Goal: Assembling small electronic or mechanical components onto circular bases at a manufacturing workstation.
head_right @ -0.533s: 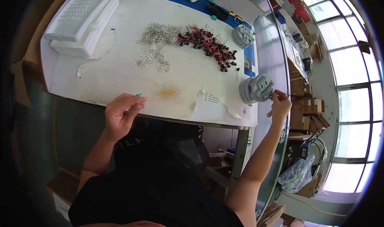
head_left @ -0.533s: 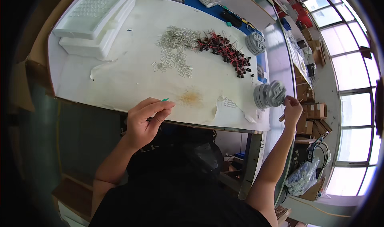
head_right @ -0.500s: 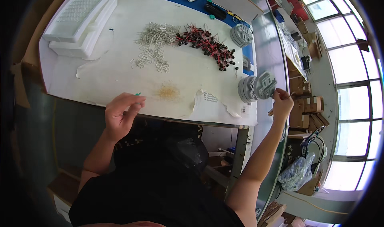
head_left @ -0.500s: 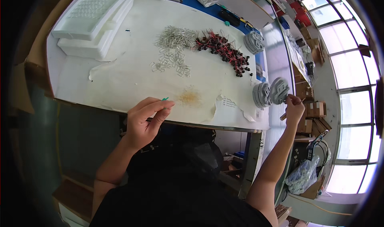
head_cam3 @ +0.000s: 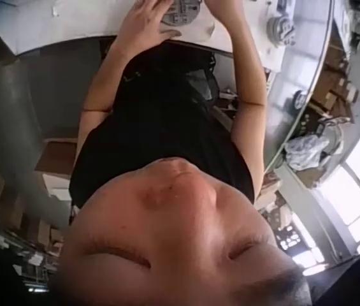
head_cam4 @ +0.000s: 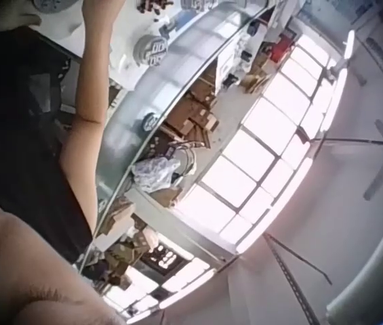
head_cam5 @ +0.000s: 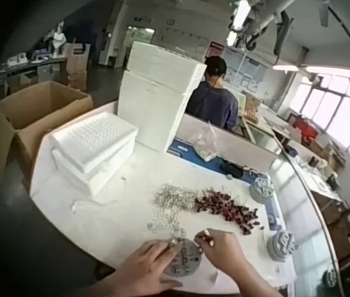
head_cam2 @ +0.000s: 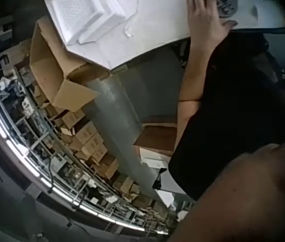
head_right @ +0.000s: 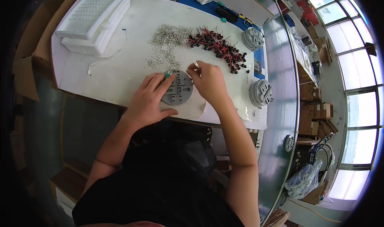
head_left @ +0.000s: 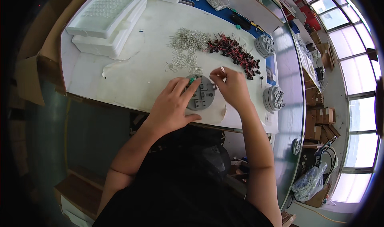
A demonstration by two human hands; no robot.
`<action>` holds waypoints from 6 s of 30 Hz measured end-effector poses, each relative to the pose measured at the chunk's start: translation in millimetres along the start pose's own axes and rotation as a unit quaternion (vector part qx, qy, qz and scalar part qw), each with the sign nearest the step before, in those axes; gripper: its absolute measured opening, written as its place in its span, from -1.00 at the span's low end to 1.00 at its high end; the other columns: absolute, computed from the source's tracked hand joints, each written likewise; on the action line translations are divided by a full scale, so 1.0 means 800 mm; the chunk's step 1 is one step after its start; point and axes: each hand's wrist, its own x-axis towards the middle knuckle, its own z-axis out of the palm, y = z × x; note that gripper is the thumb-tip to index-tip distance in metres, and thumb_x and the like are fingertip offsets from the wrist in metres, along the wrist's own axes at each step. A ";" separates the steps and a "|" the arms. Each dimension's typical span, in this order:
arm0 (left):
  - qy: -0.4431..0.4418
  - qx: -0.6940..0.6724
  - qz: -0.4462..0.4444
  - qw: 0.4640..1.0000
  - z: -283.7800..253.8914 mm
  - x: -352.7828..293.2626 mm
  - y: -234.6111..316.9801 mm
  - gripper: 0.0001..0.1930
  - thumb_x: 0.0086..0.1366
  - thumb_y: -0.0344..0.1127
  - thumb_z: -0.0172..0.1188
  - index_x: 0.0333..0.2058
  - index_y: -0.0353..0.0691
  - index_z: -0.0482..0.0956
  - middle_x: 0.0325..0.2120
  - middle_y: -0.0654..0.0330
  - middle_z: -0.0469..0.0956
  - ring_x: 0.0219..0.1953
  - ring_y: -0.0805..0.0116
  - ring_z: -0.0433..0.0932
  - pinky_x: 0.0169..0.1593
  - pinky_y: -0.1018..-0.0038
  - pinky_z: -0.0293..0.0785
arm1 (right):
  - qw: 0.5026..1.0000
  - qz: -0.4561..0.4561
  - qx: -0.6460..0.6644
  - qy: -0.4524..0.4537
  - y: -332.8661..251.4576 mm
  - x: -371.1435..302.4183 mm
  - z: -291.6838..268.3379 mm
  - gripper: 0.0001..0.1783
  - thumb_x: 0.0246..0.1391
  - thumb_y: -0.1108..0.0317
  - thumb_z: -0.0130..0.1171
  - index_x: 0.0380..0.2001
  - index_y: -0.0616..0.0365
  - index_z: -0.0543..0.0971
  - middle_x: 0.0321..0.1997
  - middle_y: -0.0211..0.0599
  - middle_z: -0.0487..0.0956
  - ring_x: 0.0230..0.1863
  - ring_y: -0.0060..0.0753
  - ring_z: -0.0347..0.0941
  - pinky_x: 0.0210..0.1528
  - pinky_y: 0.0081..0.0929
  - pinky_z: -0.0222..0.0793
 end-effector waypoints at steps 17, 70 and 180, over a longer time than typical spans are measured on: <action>0.097 0.102 -0.059 0.988 0.023 0.013 0.019 -0.07 -0.06 -0.10 0.61 0.30 -0.24 0.44 0.05 -0.01 0.51 0.15 -0.06 0.50 0.21 0.09 0.49 | 0.993 -0.083 0.004 -0.084 0.010 0.089 0.014 -0.82 0.05 0.36 0.40 -0.34 0.25 0.68 -0.41 -0.10 0.71 -0.35 -0.17 0.67 -0.20 -0.25 0.53; -0.050 -0.138 -0.002 0.989 0.013 0.023 -0.004 -0.13 -0.08 -0.22 0.63 0.28 -0.12 0.51 0.11 0.10 0.55 0.18 0.03 0.50 0.27 0.18 0.48 | 0.982 0.127 0.053 -0.130 0.013 -0.004 -0.030 -0.79 0.14 0.35 0.35 -0.36 0.29 0.60 -0.48 -0.43 0.57 -0.45 -0.66 0.45 -0.41 -0.54 0.38; -0.128 -0.463 -0.168 0.861 -0.003 0.047 0.078 -0.91 0.34 -0.46 0.31 -0.26 -0.39 0.69 -0.46 0.38 0.62 -0.40 0.69 0.50 -0.31 0.66 0.44 | 0.932 -0.126 0.330 0.086 0.010 -0.158 -0.021 -0.77 0.14 0.73 0.33 -0.15 0.30 0.60 -0.01 -0.16 0.60 -0.11 -0.51 0.55 -0.12 -0.61 0.48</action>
